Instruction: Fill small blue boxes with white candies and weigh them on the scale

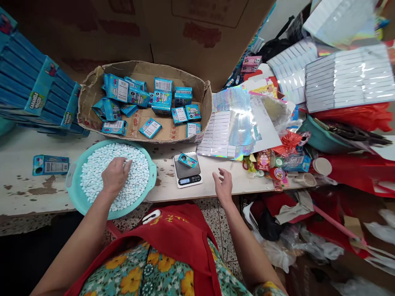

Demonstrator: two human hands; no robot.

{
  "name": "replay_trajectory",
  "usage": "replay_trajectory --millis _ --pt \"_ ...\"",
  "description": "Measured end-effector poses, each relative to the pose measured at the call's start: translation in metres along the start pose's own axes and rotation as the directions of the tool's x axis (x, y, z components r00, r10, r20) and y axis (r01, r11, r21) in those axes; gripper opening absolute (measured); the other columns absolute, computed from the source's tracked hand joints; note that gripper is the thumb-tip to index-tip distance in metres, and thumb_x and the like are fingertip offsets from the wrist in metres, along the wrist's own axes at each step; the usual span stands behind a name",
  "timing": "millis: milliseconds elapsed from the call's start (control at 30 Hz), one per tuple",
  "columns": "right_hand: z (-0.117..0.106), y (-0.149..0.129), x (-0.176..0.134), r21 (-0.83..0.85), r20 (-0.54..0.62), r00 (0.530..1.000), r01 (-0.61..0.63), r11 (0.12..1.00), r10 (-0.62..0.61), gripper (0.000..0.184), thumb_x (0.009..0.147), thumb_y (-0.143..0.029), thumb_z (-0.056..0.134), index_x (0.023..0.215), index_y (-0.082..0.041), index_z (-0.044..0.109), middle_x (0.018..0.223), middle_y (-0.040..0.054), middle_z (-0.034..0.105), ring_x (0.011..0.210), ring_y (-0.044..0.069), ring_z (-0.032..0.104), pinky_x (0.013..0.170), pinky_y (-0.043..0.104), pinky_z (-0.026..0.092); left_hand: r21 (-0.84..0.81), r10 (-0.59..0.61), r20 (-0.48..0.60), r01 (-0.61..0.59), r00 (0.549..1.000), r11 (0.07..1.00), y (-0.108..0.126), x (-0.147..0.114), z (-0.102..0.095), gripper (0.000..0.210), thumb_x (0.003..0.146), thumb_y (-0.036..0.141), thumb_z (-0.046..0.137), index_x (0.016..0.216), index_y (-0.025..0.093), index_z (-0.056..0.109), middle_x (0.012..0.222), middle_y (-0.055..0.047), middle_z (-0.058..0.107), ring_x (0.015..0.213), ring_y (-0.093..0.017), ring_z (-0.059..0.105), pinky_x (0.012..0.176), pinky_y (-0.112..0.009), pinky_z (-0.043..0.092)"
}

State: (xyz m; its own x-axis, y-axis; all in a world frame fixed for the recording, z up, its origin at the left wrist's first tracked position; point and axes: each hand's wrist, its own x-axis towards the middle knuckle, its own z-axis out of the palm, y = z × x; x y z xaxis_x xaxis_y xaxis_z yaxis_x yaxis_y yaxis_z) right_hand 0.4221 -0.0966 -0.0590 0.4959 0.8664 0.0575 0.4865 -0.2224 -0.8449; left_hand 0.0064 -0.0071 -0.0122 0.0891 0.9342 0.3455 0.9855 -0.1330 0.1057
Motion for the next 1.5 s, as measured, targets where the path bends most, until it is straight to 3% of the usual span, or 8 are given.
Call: replay_trajectory --millis 600,967,1067,1200,1267,1333,1400,1500 --pt "0.061 -0.042 0.016 0.126 0.245 0.957 0.127 0.984 -0.155 0.089 0.058 -0.047 0.080 0.132 -0.019 0.038 0.133 0.0154 0.048 0.122 0.027 0.047 0.097 0.046 0.043 -0.184 -0.095 -0.123 0.072 0.988 0.980 0.004 -0.007 -0.014 0.030 0.087 0.039 0.051 0.106 0.017 0.058 0.114 -0.014 0.061 0.109 -0.028 0.051 0.092 -0.041 0.036" --pt "0.078 -0.094 0.018 0.129 0.307 0.944 0.085 0.988 -0.121 0.046 0.066 -0.049 0.073 0.095 -0.017 0.060 0.085 0.0044 0.066 0.081 0.022 0.060 0.079 0.038 0.048 -0.388 -0.044 -0.172 -0.026 0.984 0.921 0.015 -0.004 -0.025 0.034 0.085 0.033 0.058 0.115 0.018 0.054 0.112 -0.013 0.060 0.110 -0.027 0.053 0.096 -0.044 0.041" --pt "0.076 -0.141 0.003 0.158 0.395 0.862 0.277 0.948 -0.318 0.041 0.069 -0.048 0.073 0.097 -0.020 0.061 0.090 0.0041 0.066 0.084 0.022 0.060 0.081 0.038 0.048 -0.546 0.103 -0.095 -0.138 0.990 0.826 0.037 0.003 -0.062 0.056 0.082 0.030 0.061 0.133 0.019 0.040 0.132 -0.014 0.049 0.126 -0.027 0.042 0.105 -0.044 0.037" --pt "0.091 -0.214 -0.012 0.411 0.565 0.576 0.425 0.807 -0.591 0.047 0.074 -0.051 0.068 0.110 -0.023 0.057 0.102 0.0054 0.064 0.091 0.023 0.061 0.081 0.036 0.050 -0.724 0.291 0.109 -0.124 0.951 0.678 0.045 0.011 -0.119 0.046 0.084 0.027 0.058 0.128 0.024 0.045 0.122 -0.007 0.058 0.112 -0.021 0.055 0.093 -0.032 0.046" --pt "0.110 -0.241 0.002 0.483 0.542 0.514 0.456 0.747 -0.665 0.054 0.081 -0.055 0.058 0.123 -0.023 0.050 0.116 0.0082 0.059 0.103 0.024 0.058 0.087 0.039 0.049 -0.720 0.151 0.125 -0.015 0.981 0.694 0.025 0.012 -0.139 0.037 0.081 0.033 0.062 0.116 0.023 0.052 0.107 -0.004 0.063 0.095 -0.018 0.061 0.082 -0.028 0.048" --pt "0.137 -0.256 0.035 0.415 0.436 0.613 0.512 0.752 -0.659 0.059 0.084 -0.055 0.052 0.132 -0.022 0.041 0.128 0.0115 0.051 0.113 0.026 0.053 0.093 0.042 0.047 -0.651 -0.146 0.049 0.142 0.988 0.745 -0.011 0.012 -0.148 0.041 0.074 0.040 0.069 0.107 0.021 0.054 0.098 -0.003 0.063 0.086 -0.018 0.061 0.077 -0.028 0.048" --pt "0.172 -0.260 0.080 0.182 0.362 0.758 0.513 0.839 -0.543 0.056 0.086 -0.050 0.053 0.131 -0.020 0.041 0.129 0.0143 0.050 0.110 0.025 0.055 0.090 0.042 0.048 -0.544 -0.479 -0.059 0.374 0.876 0.751 -0.056 0.014 -0.144 0.047 0.069 0.042 0.071 0.106 0.019 0.054 0.093 -0.003 0.062 0.081 -0.019 0.060 0.074 -0.031 0.048" --pt "0.225 -0.253 0.137 -0.197 0.585 0.735 0.540 0.818 -0.344 0.056 0.080 -0.042 0.063 0.125 -0.012 0.048 0.121 0.0192 0.055 0.108 0.029 0.056 0.091 0.044 0.045 -0.354 -0.763 -0.150 0.687 0.628 0.635 -0.126 0.023 -0.114 0.055 0.069 0.044 0.068 0.115 0.020 0.051 0.096 -0.006 0.062 0.084 -0.024 0.060 0.076 -0.037 0.048"
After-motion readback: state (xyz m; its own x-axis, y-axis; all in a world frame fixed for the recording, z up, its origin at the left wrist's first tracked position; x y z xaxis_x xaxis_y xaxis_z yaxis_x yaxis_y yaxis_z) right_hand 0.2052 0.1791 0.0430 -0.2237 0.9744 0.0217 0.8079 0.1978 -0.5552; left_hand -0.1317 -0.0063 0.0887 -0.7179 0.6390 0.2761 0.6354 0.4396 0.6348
